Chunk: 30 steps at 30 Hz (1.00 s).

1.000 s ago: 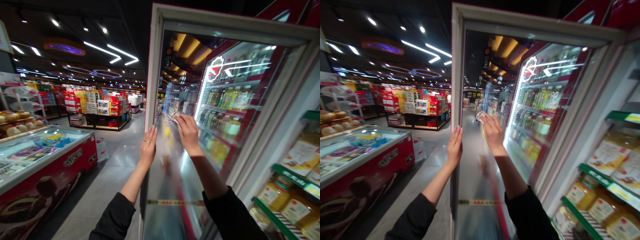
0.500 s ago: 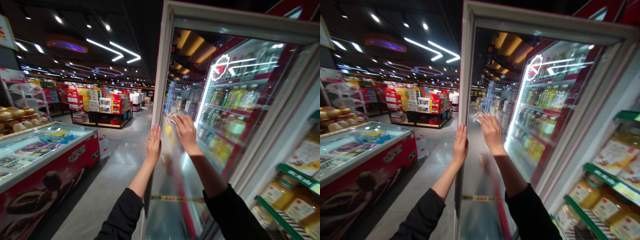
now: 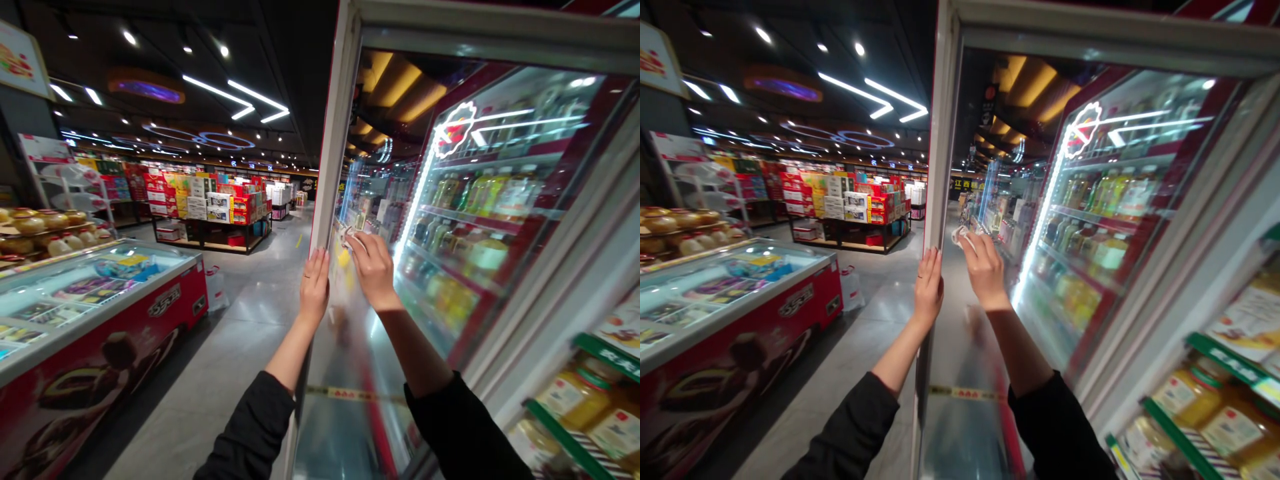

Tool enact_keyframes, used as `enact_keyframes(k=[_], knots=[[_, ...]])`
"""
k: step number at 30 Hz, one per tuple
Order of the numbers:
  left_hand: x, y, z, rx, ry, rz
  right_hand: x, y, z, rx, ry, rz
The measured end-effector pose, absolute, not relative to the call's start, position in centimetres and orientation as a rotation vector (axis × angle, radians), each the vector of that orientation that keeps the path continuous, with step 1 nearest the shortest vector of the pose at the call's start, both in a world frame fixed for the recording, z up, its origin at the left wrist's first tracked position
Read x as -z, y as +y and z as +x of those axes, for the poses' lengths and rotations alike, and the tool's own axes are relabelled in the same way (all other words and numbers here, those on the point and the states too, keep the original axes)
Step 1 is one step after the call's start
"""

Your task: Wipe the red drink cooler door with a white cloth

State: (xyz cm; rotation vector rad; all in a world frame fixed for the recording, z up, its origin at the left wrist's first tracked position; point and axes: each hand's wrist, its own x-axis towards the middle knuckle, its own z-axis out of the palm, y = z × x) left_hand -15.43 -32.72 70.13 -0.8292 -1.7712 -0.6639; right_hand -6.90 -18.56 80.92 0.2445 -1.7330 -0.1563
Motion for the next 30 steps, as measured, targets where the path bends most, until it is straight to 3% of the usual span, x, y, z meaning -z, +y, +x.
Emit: enact_keyframes(k=[5,11,20,30], knots=[[-70.0,-32.7,-15.7,0.667,-1.755,-0.813,-82.2,-19.7,-8.3,0.088,-1.691,0.257],[-70.1,-33.0,-15.8,0.610,-1.840,-0.840,-80.2,-19.7,-7.6,0.170,-1.756,0.305],[-70.2,-32.5,-15.8,0.809,-1.513,-0.870,-81.3,-18.6,-7.6,0.093,-1.587,0.240],[-70.4,-32.9,-15.7,0.827,-1.541,-0.906,-78.6,-16.9,-6.5,0.080,-1.680,0.310]])
